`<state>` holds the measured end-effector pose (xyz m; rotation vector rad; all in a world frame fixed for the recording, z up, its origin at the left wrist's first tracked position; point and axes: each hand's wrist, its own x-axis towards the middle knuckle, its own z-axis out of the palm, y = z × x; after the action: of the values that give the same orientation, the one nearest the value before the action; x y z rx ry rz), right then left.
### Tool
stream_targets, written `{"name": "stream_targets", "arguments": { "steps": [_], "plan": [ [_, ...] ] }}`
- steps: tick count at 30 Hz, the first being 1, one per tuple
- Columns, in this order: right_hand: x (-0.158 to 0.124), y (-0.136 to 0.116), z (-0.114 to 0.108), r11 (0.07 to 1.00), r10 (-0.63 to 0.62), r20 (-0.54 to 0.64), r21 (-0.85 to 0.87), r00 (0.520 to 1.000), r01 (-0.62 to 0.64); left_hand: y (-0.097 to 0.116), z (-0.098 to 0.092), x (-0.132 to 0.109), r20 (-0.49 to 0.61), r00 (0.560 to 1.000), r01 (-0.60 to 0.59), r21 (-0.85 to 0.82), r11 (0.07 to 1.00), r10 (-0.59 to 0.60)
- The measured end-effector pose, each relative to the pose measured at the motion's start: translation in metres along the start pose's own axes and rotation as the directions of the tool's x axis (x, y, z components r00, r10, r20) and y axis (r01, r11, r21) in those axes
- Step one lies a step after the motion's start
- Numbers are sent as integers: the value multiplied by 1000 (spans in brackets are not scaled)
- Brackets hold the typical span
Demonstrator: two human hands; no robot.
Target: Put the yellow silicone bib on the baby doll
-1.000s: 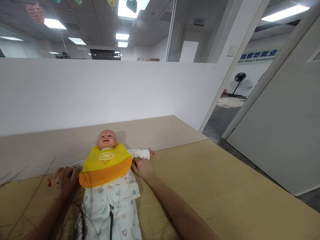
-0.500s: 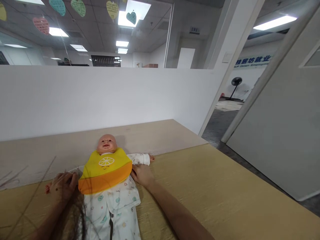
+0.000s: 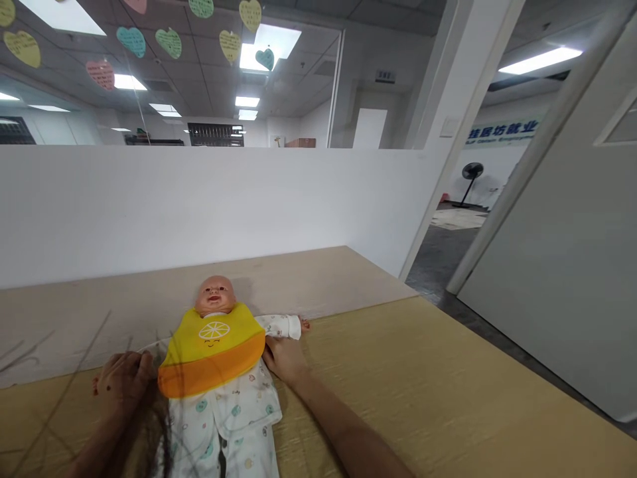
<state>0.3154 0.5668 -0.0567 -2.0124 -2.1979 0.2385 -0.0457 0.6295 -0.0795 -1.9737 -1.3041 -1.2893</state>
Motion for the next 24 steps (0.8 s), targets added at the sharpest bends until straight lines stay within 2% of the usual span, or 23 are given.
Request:
{"name": "stream_targets", "arguments": {
  "steps": [5, 10, 19, 24],
  "plan": [
    [-1, -1, -1, 999, 48, -12, -4, 999, -48, -2, 1, -5, 79, 993, 85, 5, 996, -85],
    [1, 2, 5, 997, 78, -57, -13, 995, -79, -7, 7, -14, 122, 989, 80, -3, 997, -79],
    [3, 5, 13, 988, 146, -106, -32, 984, -150, -7, 10, -16, 104, 992, 79, -9, 997, -78],
    [4, 7, 16, 989, 142, -99, -37, 985, -146, -8, 12, -18, 116, 990, 80, -30, 996, -76]
  ]
}}
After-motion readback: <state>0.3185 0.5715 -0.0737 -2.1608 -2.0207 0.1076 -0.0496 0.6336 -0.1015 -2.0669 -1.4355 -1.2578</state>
